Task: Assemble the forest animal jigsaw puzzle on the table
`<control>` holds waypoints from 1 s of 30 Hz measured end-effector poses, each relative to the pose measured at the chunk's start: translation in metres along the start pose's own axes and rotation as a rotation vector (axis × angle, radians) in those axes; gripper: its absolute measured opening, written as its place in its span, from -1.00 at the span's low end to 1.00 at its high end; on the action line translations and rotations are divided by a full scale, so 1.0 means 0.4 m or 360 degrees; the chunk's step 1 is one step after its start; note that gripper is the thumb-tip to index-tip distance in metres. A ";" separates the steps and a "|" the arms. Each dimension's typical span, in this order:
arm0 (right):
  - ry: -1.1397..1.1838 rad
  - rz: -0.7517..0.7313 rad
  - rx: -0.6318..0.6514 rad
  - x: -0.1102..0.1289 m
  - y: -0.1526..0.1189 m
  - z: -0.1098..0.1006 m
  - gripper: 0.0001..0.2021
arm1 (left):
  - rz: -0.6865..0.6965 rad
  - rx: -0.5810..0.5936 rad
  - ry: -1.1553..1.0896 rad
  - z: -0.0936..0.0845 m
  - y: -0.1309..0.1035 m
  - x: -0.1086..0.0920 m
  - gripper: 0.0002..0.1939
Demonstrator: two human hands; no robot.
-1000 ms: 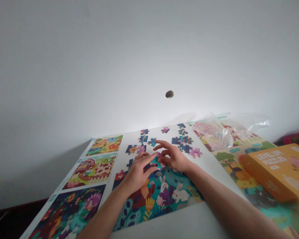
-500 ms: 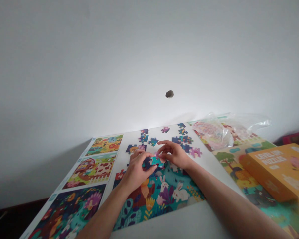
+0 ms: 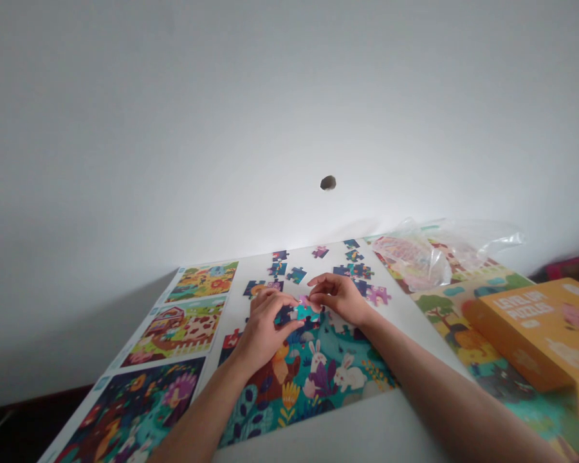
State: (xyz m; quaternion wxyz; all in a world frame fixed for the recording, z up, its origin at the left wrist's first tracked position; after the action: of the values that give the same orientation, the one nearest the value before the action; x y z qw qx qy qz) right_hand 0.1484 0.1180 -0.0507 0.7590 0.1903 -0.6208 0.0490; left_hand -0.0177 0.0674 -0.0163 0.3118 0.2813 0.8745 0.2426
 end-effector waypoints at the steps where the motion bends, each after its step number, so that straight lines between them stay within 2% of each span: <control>1: -0.0002 0.0001 -0.0004 0.000 0.000 -0.001 -0.63 | 0.0004 -0.0004 -0.0001 0.000 0.000 0.001 -0.77; 16: -0.0007 0.0021 0.0018 -0.007 -0.001 -0.001 -0.65 | 0.0028 -0.0010 -0.0020 -0.007 0.003 -0.004 -0.80; 19: -0.0201 0.0012 0.0095 0.009 -0.008 0.009 -0.67 | 0.0018 -0.0014 -0.0032 -0.006 0.003 -0.005 -0.79; 22: -0.0550 -0.0066 0.0097 0.034 -0.015 0.005 -0.74 | 0.0036 0.0017 -0.0033 -0.003 0.003 -0.010 -0.80; 27: -0.0941 -0.0154 0.0078 0.067 -0.017 -0.028 -0.79 | 0.0094 0.0105 -0.0069 0.004 0.003 -0.020 -0.95; 30: -0.1100 -0.0131 0.0098 0.072 -0.017 -0.053 -0.82 | 0.0115 0.0202 -0.0082 0.011 0.001 -0.026 -0.94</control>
State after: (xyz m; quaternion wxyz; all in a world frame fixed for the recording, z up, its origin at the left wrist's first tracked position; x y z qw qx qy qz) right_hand 0.1766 0.1144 -0.0280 0.4990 0.2434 -0.8312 -0.0301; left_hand -0.0079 0.0620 -0.0148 0.3069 0.3381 0.8691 0.1904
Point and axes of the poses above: each hand's wrist, its own y-axis towards the middle knuckle, its own z-axis out of the palm, x = y × z, the point moved 6 cm from there along y, towards the middle knuckle, and after that the axes turned 5 degrees about -x, right-handed, at the moved point
